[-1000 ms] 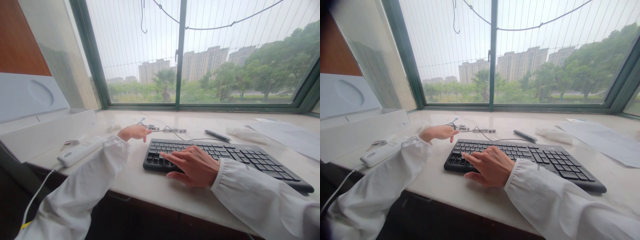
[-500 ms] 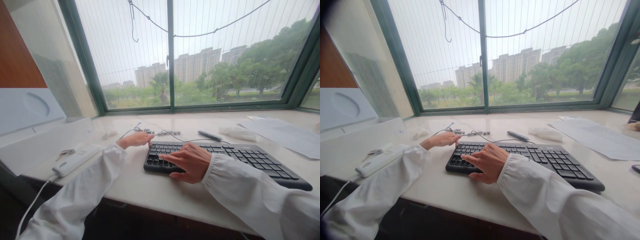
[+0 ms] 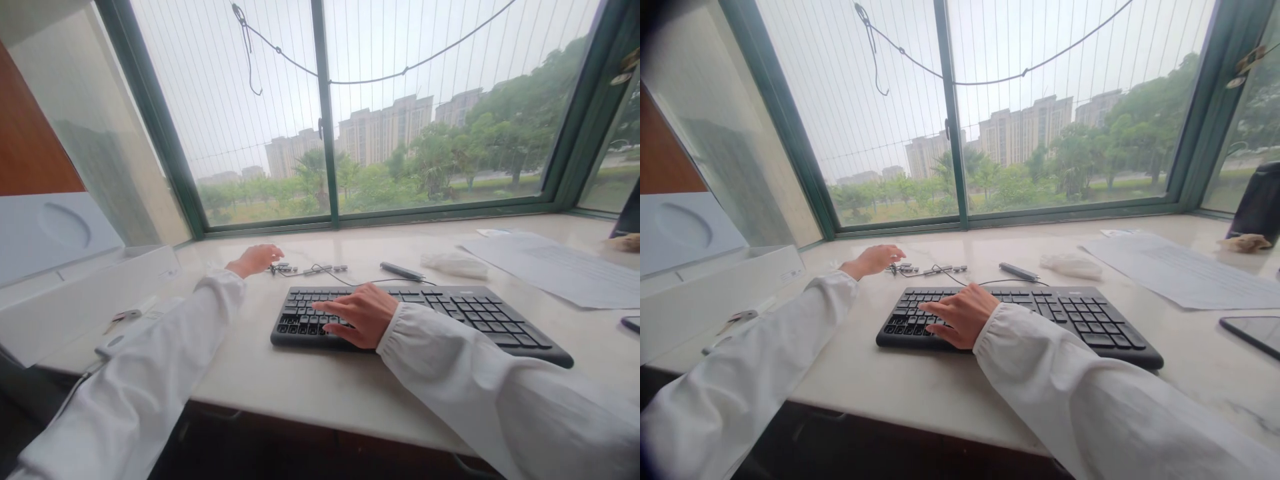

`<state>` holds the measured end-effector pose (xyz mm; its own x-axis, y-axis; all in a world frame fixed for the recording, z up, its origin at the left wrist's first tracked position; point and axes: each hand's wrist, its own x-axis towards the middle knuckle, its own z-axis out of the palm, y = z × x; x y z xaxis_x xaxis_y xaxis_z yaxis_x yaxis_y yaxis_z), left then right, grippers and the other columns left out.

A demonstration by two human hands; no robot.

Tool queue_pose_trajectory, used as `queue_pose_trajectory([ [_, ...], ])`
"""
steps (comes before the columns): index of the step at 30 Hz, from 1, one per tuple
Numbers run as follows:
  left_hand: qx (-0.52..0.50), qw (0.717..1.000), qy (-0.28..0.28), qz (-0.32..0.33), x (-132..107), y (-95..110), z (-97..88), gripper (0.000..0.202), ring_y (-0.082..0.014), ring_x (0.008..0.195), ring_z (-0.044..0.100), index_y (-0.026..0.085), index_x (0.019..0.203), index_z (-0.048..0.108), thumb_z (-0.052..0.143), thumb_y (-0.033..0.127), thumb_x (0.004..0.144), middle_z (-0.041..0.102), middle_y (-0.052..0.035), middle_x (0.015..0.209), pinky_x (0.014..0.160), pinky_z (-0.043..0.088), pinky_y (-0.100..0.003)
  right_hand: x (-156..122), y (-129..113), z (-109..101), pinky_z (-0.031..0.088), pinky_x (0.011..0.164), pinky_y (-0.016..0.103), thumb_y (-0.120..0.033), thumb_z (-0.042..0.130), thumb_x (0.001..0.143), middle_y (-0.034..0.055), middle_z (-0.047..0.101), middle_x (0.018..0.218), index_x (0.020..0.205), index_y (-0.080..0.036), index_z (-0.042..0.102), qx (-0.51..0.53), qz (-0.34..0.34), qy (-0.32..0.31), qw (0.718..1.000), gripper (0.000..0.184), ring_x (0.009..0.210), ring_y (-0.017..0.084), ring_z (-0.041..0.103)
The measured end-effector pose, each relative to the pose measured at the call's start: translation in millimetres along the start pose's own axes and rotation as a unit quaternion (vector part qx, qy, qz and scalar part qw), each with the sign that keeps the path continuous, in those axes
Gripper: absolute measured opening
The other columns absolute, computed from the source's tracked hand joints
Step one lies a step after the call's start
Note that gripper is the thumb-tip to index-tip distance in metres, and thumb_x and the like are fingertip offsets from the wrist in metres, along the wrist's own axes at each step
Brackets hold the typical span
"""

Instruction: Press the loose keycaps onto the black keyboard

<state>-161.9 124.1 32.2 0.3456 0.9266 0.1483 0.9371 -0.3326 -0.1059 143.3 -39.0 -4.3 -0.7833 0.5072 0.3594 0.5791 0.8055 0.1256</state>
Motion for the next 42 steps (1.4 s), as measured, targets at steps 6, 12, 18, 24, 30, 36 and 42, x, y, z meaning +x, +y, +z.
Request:
queue_pose_trajectory([
  [6,0.019,0.999,-0.047,0.018,34,-7,5.5,0.022,-0.0191,0.103,0.061,0.023,0.103,0.073,0.061,0.018,0.086,0.073,-0.0038,0.109,0.089,0.039,-0.024,-1,1,-2,0.020,0.053,0.027,-0.046,0.041,0.098,0.0049,0.077,0.102,0.135,-0.028,0.057,0.010,0.011,-0.015,1.000,0.044,0.071,0.017,0.069],
  [12,0.029,0.996,-0.059,0.059,41,-13,8.4,0.025,-0.0248,0.112,0.058,0.016,0.110,0.067,0.064,0.030,0.089,0.065,-0.0076,0.119,0.099,0.044,-0.041,-1,1,-1,0.019,0.052,0.030,-0.047,0.041,0.098,0.0027,0.077,0.101,0.135,-0.029,0.058,0.015,0.017,-0.020,1.000,0.044,0.074,0.018,0.070],
  [18,0.012,0.998,-0.033,0.052,41,-12,12.6,0.022,-0.0258,0.107,0.060,0.020,0.101,0.072,0.065,0.035,0.087,0.070,-0.0059,0.110,0.095,0.044,-0.036,-1,2,0,0.019,0.052,0.030,-0.047,0.040,0.098,0.0025,0.077,0.101,0.135,-0.029,0.058,0.018,0.018,-0.014,1.000,0.045,0.074,0.019,0.070],
  [24,-0.047,0.997,0.014,0.060,24,-3,-13.0,0.031,-0.0219,0.099,0.064,0.022,0.104,0.073,0.063,0.043,0.084,0.073,-0.0049,0.109,0.088,0.044,-0.029,-1,4,1,0.018,0.052,0.030,-0.045,0.040,0.098,0.0043,0.076,0.106,0.133,-0.028,0.059,0.015,0.019,-0.005,1.000,0.044,0.073,0.019,0.070],
  [30,-0.229,0.944,-0.145,0.188,-31,27,-51.3,0.041,-0.0134,0.076,0.065,0.022,0.105,0.073,0.069,0.053,0.079,0.073,-0.0038,0.110,0.064,0.045,-0.022,-2,2,3,0.021,0.053,0.030,-0.045,0.040,0.098,0.0034,0.078,0.098,0.132,-0.030,0.060,0.000,0.025,0.006,1.000,0.042,0.068,0.018,0.068],
  [36,-0.219,0.910,-0.235,0.263,-63,57,-53.6,0.030,-0.0140,0.084,0.066,0.024,0.092,0.077,0.079,0.045,0.071,0.076,-0.0004,0.093,0.074,0.044,-0.022,1,-6,5,0.019,0.052,0.031,-0.044,0.042,0.099,0.0017,0.077,0.087,0.132,-0.031,0.061,-0.024,0.023,0.018,0.999,0.040,0.059,0.015,0.065],
  [42,-0.204,0.901,-0.278,0.266,-67,66,-46.5,0.034,-0.0144,0.084,0.067,0.025,0.094,0.075,0.080,0.048,0.068,0.076,0.0023,0.088,0.075,0.044,-0.023,4,-16,7,0.021,0.053,0.031,-0.043,0.041,0.100,-0.0007,0.077,0.088,0.135,-0.032,0.058,-0.037,0.005,0.005,0.999,0.040,0.059,0.013,0.065],
])
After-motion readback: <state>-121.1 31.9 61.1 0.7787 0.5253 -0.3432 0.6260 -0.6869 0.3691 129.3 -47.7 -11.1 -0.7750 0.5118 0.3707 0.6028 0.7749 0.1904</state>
